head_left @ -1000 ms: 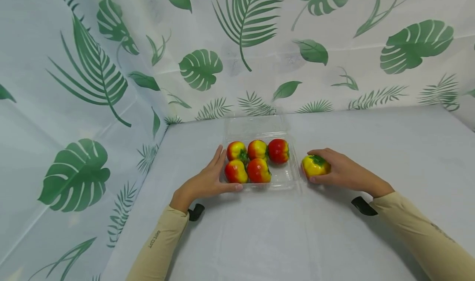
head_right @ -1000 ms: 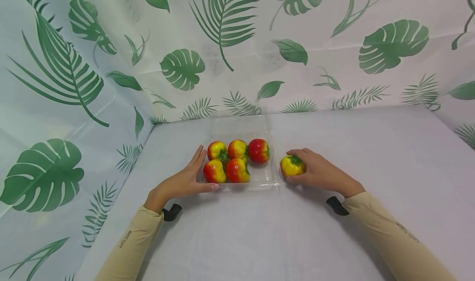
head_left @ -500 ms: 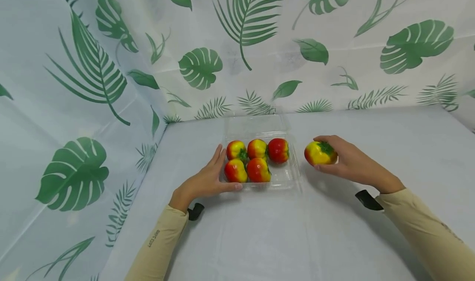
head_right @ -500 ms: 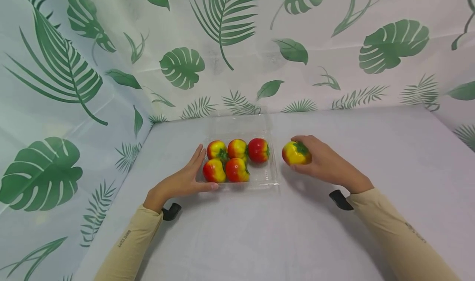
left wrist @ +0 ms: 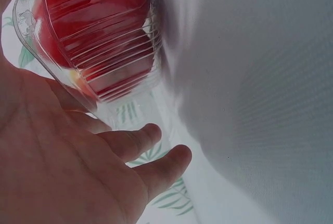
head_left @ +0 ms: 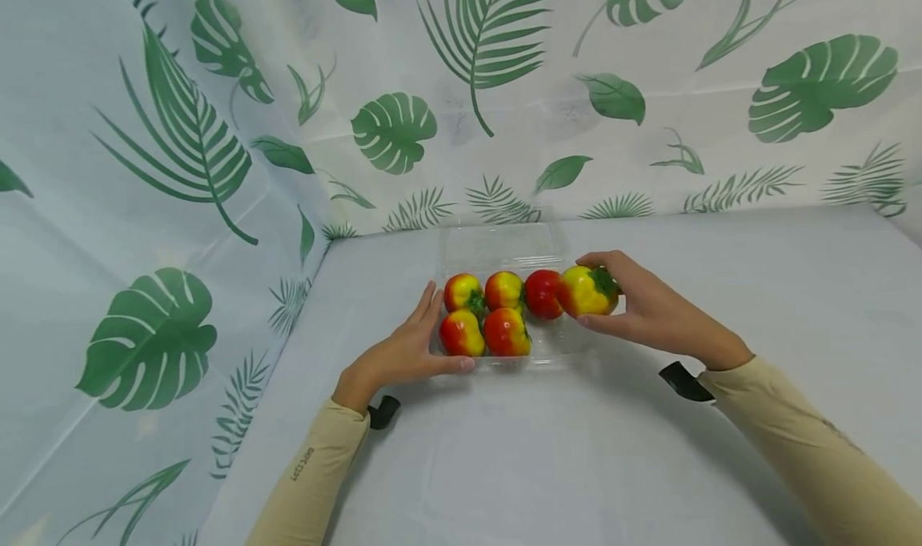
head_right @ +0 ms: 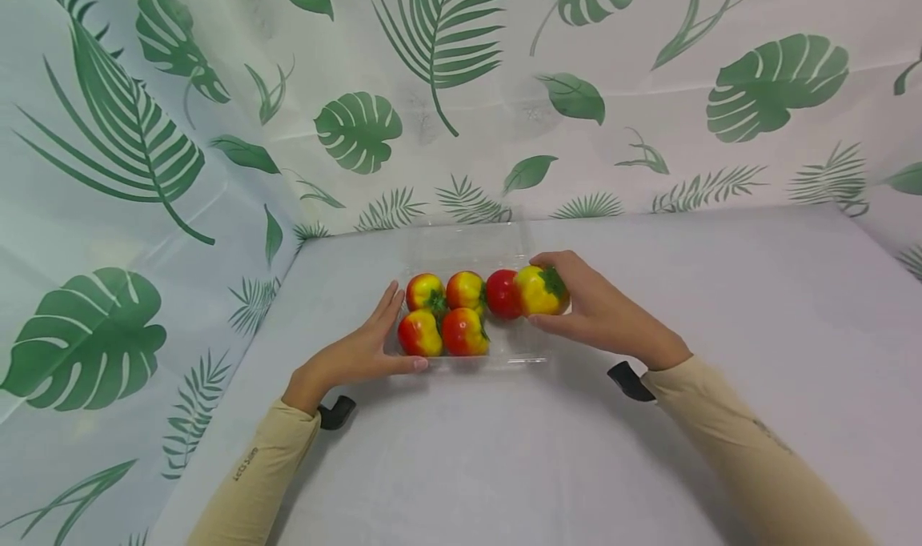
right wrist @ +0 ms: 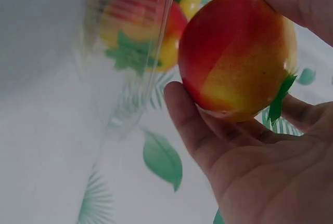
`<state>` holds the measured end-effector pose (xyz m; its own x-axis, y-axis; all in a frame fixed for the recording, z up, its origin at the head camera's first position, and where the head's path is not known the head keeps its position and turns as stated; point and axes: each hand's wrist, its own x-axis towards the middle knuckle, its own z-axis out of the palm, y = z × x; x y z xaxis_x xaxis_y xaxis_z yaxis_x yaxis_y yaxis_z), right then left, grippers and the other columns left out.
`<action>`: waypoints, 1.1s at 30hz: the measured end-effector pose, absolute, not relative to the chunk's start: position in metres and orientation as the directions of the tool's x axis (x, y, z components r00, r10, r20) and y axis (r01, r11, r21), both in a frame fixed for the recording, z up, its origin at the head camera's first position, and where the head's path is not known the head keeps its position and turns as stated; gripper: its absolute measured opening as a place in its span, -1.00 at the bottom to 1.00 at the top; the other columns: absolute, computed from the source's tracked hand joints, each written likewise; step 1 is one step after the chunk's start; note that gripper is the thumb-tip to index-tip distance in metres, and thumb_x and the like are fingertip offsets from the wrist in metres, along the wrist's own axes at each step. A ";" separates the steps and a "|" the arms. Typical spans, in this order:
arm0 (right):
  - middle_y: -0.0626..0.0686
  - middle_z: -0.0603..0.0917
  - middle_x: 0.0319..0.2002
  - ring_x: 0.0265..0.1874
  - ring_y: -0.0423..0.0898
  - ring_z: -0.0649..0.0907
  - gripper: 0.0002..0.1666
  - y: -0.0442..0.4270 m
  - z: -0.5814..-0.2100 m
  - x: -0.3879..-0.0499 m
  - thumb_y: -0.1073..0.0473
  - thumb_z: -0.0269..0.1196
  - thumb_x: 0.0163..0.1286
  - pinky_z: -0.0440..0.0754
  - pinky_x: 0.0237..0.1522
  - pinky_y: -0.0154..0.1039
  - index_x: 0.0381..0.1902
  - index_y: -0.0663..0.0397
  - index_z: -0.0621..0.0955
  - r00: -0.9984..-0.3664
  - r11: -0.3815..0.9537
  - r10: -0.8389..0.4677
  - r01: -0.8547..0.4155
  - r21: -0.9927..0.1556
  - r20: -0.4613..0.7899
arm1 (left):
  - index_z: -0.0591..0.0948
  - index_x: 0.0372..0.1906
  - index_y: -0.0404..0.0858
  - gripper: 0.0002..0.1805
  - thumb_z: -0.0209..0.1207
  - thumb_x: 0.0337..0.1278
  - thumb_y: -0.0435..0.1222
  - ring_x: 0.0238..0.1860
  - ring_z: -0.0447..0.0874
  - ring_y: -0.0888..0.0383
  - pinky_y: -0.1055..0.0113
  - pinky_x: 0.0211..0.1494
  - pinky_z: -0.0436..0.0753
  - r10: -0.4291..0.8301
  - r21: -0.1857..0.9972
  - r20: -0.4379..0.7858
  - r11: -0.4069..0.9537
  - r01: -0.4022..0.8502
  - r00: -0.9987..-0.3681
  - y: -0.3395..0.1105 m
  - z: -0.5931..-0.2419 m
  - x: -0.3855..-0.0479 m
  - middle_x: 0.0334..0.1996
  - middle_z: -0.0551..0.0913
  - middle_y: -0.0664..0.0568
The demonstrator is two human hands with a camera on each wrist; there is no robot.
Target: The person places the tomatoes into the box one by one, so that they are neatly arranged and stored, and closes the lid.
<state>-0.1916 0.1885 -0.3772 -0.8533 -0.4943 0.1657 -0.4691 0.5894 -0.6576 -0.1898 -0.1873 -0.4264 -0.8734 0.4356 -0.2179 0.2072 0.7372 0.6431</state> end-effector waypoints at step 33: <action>0.11 0.57 0.33 0.29 0.10 0.56 -0.22 0.165 -0.405 -0.194 0.20 0.59 0.30 0.70 0.18 0.13 0.43 0.08 0.54 -0.710 0.469 -0.646 -0.659 -0.587 0.280 | -0.32 0.77 -0.08 0.45 0.39 0.14 0.36 0.73 -0.24 -0.06 -0.13 0.64 0.10 0.455 0.661 -0.201 0.716 0.222 -0.868 -0.186 -0.429 -0.195 0.73 -0.54 0.12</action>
<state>-0.1944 0.1651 -0.4051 -0.7098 -0.6463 0.2802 -0.6593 0.4694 -0.5874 -0.1951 -0.1856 -0.4289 -0.8675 0.4549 -0.2012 0.2224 0.7165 0.6612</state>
